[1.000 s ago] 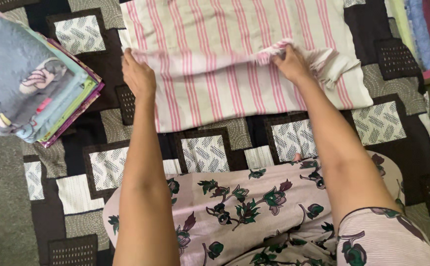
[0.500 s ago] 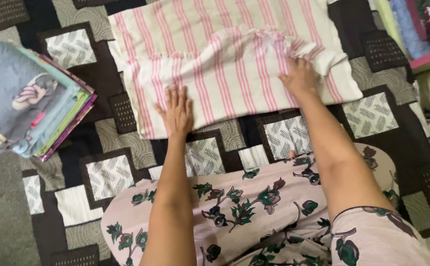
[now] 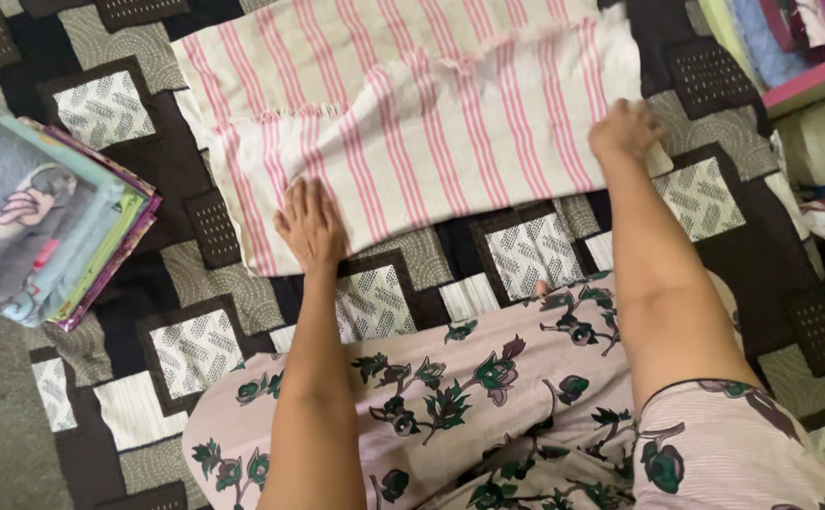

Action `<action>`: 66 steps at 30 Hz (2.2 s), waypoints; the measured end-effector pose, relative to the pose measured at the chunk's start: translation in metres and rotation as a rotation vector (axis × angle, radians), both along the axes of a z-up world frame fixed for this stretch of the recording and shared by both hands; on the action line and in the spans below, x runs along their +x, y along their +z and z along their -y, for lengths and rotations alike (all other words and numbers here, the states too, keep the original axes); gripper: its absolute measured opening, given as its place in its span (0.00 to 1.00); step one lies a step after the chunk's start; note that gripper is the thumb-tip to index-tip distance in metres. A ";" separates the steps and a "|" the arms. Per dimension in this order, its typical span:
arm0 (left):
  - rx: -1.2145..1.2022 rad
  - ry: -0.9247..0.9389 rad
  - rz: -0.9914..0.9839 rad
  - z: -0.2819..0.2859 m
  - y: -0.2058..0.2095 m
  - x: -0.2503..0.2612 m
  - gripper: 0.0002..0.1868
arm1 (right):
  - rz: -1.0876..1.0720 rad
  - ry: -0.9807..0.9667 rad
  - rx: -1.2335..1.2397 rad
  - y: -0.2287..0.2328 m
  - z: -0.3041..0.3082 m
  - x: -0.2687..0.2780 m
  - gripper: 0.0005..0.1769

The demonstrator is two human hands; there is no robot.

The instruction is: The person folds a white and pink striped towel on a patterned mat, smoothing and aligning it into a compact rectangle. They then place the folded towel on a stack of other folded linens and begin unfolding a green and white checkered towel.

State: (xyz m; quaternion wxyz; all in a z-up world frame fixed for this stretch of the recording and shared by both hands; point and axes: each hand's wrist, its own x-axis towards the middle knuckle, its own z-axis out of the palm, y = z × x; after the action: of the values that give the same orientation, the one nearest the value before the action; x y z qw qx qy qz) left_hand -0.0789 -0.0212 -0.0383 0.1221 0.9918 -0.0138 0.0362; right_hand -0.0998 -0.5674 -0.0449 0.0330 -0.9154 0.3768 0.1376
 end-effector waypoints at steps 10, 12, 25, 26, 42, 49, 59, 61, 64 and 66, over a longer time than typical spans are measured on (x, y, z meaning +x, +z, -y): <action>0.048 0.664 0.034 -0.070 0.023 -0.014 0.35 | 0.186 0.003 -0.193 -0.022 0.045 -0.031 0.21; 0.025 0.555 0.039 -0.080 0.023 -0.012 0.27 | 0.273 0.117 -0.241 -0.027 0.043 -0.031 0.14; -0.635 0.546 -0.149 -0.133 0.021 -0.005 0.18 | 0.120 -0.156 -0.096 -0.010 0.039 -0.053 0.45; -0.757 0.563 -0.187 -0.135 0.020 -0.002 0.16 | 0.193 -0.089 -0.121 -0.008 0.042 -0.053 0.33; -0.969 0.347 -0.585 -0.191 0.021 0.005 0.17 | 0.390 -0.076 0.349 0.053 0.036 -0.072 0.24; -0.749 0.092 -0.769 -0.215 0.034 -0.003 0.17 | -0.035 0.043 -0.036 0.043 0.119 -0.083 0.31; -0.173 0.098 -0.823 -0.176 0.056 0.005 0.26 | 0.010 0.292 -0.486 0.020 0.048 -0.054 0.29; -0.010 0.148 -0.471 -0.158 0.058 0.010 0.28 | 0.113 0.385 -0.323 0.027 0.007 -0.037 0.26; 0.018 0.041 0.120 -0.110 0.056 0.012 0.21 | 0.319 0.489 0.091 0.034 -0.068 -0.010 0.26; -0.115 0.108 -0.182 -0.062 0.057 0.020 0.11 | 0.260 0.577 0.108 0.027 -0.122 0.016 0.30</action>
State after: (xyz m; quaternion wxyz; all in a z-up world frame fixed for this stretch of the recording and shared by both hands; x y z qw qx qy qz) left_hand -0.0594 0.0410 0.0186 0.1773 0.9816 0.0528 -0.0468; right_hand -0.0838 -0.4454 -0.0176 0.0889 -0.9914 0.0862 0.0428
